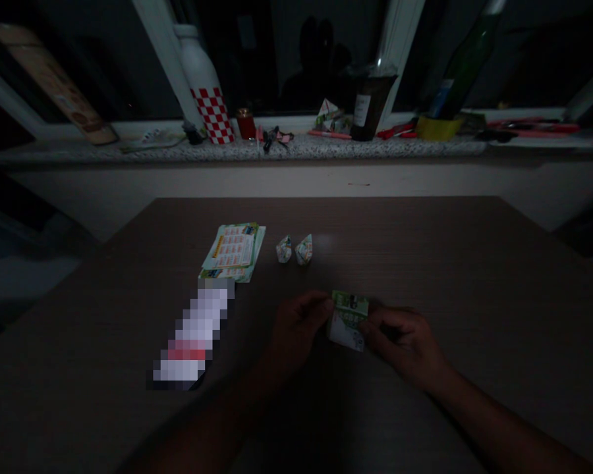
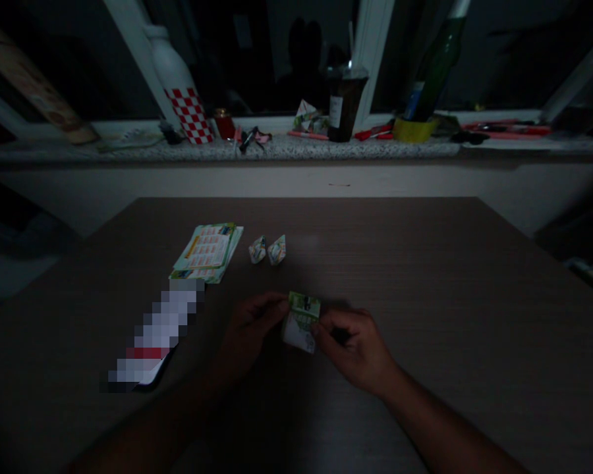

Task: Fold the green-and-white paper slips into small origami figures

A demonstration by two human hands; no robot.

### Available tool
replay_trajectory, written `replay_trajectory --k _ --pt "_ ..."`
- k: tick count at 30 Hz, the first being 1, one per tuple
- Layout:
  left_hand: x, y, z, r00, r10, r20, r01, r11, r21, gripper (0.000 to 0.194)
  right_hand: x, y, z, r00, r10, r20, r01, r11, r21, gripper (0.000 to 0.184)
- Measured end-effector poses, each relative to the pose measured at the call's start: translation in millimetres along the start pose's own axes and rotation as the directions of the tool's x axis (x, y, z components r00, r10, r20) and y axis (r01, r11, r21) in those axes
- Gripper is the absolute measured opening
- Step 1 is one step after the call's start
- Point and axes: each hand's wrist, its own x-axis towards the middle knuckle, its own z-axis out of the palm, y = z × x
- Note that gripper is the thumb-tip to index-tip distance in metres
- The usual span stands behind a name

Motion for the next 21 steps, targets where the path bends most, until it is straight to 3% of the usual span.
replay_trajectory --k 4,7,21 --pt "-2 -6 1.8 0.973 -0.089 0.211 0.109 0.990 -0.086 0.025 0 2 0 1.000 0.011 -0.019 -0.011 1.000 0.013 0.030" --pt "-3 -12 5.0 0.954 -0.099 0.284 0.132 0.986 -0.101 0.024 0 4 1 0.999 0.020 -0.032 -0.020 1.000 0.006 0.029" --pt "-2 -10 8.7 0.982 -0.138 0.131 0.153 0.983 -0.106 0.012 0 10 1 0.988 0.051 0.146 -0.050 0.999 -0.011 0.023"
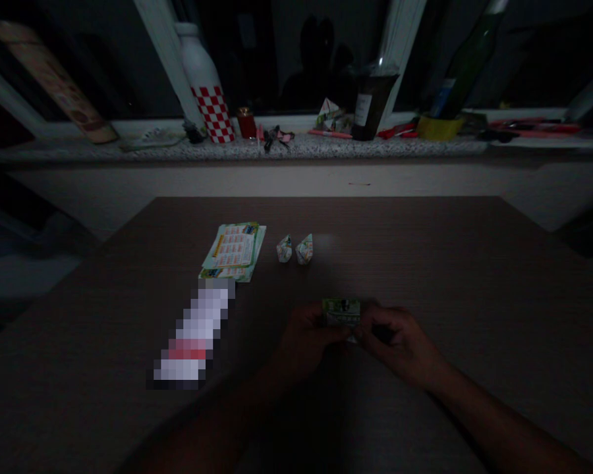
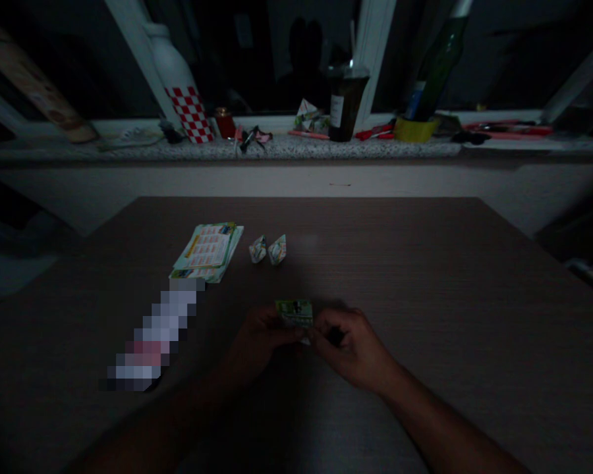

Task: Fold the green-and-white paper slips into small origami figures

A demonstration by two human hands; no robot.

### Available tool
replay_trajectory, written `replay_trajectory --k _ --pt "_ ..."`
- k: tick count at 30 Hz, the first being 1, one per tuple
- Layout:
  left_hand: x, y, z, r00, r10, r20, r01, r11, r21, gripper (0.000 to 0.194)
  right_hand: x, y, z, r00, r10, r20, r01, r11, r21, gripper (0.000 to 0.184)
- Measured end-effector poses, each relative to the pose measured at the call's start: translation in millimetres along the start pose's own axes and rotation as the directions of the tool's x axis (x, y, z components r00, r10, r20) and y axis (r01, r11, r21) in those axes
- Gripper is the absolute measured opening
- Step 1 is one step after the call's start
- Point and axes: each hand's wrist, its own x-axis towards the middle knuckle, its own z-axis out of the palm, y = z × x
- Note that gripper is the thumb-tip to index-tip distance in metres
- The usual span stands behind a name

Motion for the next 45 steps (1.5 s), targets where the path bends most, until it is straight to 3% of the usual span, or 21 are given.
replay_trajectory --k 12,17,24,28,33,35,37,39,40,43,45 --pt "1 10 -12.0 0.998 0.066 -0.024 -0.065 0.997 0.052 0.012 -3 -5 -1 0.998 0.018 -0.056 -0.018 1.000 0.008 0.025" --pt "1 -1 -8.7 0.992 -0.002 0.128 0.001 1.000 0.008 0.023 -2 -6 0 0.997 0.002 -0.076 0.000 0.999 0.034 0.025" --pt "2 2 -3.9 1.000 0.030 0.000 -0.030 0.999 -0.029 0.018 -1 -5 -1 1.000 0.012 -0.005 -0.012 1.000 0.017 0.024" --pt "2 6 -4.7 0.997 0.054 -0.048 -0.053 0.999 0.014 0.019 -1 -5 0 1.000 0.026 -0.017 -0.025 0.999 0.032 0.025" --pt "3 10 -8.1 0.980 0.076 -0.182 -0.072 0.997 0.027 0.026 -2 -7 0 0.999 0.045 -0.021 -0.043 0.994 0.096 0.028" --pt "3 12 -10.4 0.972 0.109 -0.209 -0.100 0.993 0.055 0.025 -1 -9 0 0.996 0.084 -0.037 -0.077 0.985 0.156 0.028" --pt "-1 14 -11.8 0.955 0.213 -0.208 -0.181 0.970 0.164 0.021 1 -8 -1 0.989 0.143 -0.046 -0.129 0.964 0.234 0.030" --pt "-6 15 -11.4 0.915 0.379 -0.138 -0.309 0.879 0.364 0.022 2 -5 -2 0.979 0.202 -0.024 -0.183 0.926 0.331 0.033" --pt "-9 15 -10.7 0.891 0.452 -0.044 -0.377 0.789 0.485 0.032 3 -2 -3 0.974 0.227 -0.005 -0.208 0.901 0.381 0.033" --pt "-14 16 -9.2 0.784 0.552 0.283 -0.554 0.416 0.722 0.052 3 5 -3 0.955 0.287 0.070 -0.277 0.790 0.547 0.032" --pt "-14 15 -10.6 0.724 0.575 0.381 -0.585 0.219 0.781 0.050 3 7 -2 0.944 0.310 0.115 -0.312 0.714 0.627 0.030"
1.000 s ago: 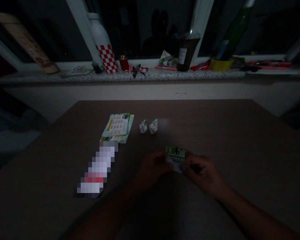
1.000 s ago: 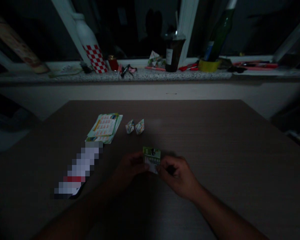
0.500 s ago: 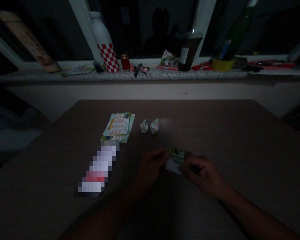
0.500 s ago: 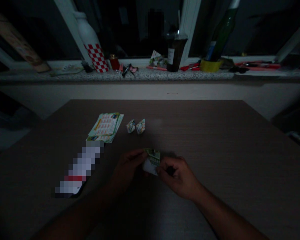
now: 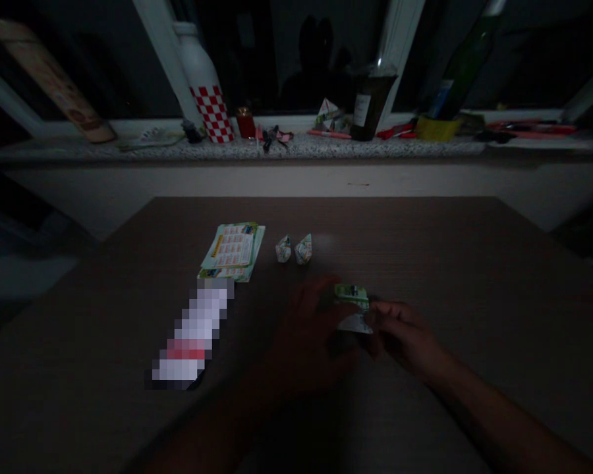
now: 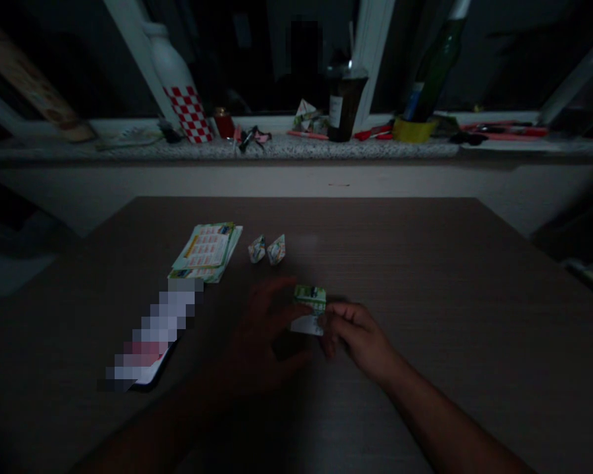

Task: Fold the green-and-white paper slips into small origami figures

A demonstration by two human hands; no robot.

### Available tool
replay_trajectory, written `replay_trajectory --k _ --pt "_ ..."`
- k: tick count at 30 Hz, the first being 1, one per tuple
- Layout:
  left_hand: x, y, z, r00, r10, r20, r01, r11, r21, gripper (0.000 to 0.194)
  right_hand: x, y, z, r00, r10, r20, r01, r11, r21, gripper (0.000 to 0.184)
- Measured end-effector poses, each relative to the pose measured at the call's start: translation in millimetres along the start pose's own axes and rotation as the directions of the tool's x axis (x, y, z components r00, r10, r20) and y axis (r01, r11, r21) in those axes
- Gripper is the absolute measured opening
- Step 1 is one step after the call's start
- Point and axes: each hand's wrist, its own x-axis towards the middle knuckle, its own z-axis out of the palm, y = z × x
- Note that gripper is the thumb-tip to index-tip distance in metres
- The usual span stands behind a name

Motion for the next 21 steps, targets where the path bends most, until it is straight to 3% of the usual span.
replay_trajectory --k 3,6,9,12,16,21 --pt "1 -8 0.6 0.996 0.084 -0.008 -0.083 0.992 0.092 0.034 0 0 3 0.996 0.071 0.044 -0.075 0.992 0.098 0.030" --pt "1 -13 0.7 0.992 0.124 0.037 -0.124 0.992 0.008 0.021 0 -2 5 0.995 0.082 0.064 -0.088 0.990 0.109 0.033" --pt "2 -12 -0.2 0.998 0.034 0.049 -0.030 0.996 -0.080 0.017 -1 -4 6 0.997 -0.058 -0.047 0.057 0.998 -0.020 0.034" --pt "3 -6 -1.9 0.992 -0.116 0.041 0.120 0.983 -0.140 0.017 -4 -8 7 0.946 -0.280 -0.166 0.226 0.932 -0.282 0.020" --pt "5 0 -2.8 0.971 -0.225 0.077 0.237 0.941 -0.241 0.018 -7 -13 12 0.878 -0.469 -0.093 0.362 0.780 -0.510 0.010" --pt "6 4 -2.1 0.949 -0.288 0.131 0.316 0.879 -0.357 0.018 -9 -15 14 0.872 -0.488 -0.046 0.383 0.738 -0.555 0.009"
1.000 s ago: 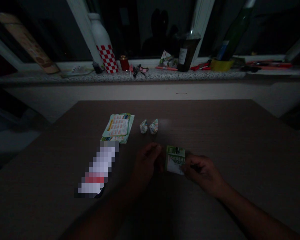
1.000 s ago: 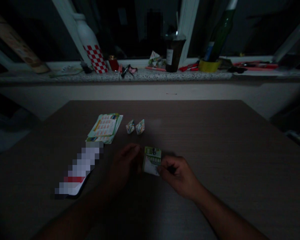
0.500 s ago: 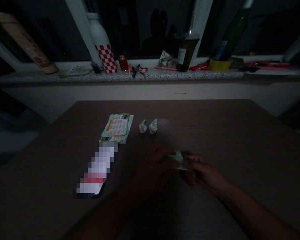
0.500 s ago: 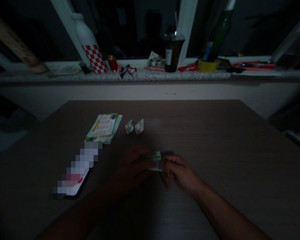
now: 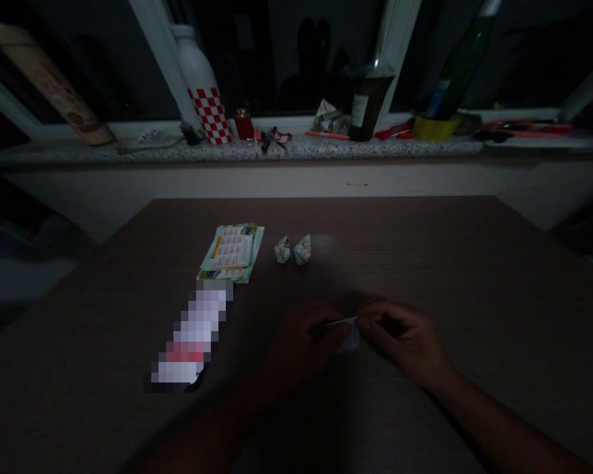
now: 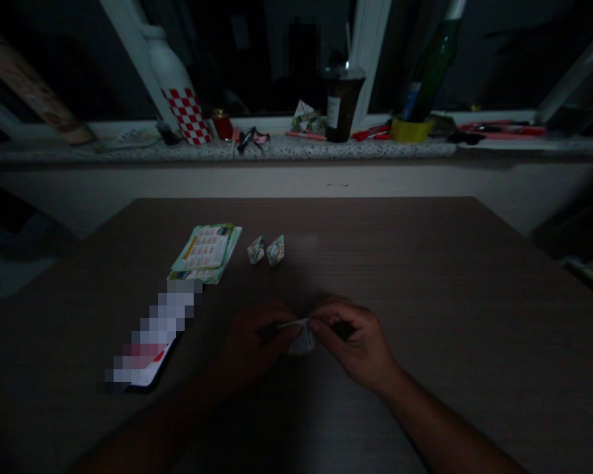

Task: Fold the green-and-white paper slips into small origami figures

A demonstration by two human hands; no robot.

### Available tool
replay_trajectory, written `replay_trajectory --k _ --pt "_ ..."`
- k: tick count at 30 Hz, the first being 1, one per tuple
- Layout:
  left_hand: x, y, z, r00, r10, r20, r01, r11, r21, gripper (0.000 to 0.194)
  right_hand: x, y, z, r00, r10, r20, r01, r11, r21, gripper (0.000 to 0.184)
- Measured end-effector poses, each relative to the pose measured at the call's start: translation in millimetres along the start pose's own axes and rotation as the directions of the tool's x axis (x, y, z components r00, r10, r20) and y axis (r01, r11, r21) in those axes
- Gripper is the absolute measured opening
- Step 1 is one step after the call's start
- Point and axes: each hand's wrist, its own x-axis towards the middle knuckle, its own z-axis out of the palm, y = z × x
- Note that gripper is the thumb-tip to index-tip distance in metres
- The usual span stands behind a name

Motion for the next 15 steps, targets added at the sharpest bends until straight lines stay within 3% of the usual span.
replay_trajectory --k 6,10,15 --pt "-0.5 1.0 -2.1 1.000 -0.001 -0.005 0.001 0.996 -0.088 0.006 -0.7 -0.3 -0.5 0.985 -0.096 0.142 0.102 0.994 -0.034 0.009" --pt "-0.2 0.5 -4.0 0.997 0.030 0.077 -0.024 0.996 -0.085 0.001 -1.1 -2.4 -0.1 0.971 -0.141 0.193 0.153 0.987 -0.045 0.010" --pt "0.7 1.9 -7.2 0.986 -0.012 0.164 0.031 0.993 -0.117 0.005 -1.2 -4.3 -1.2 0.970 -0.137 0.201 0.149 0.988 -0.046 0.009"
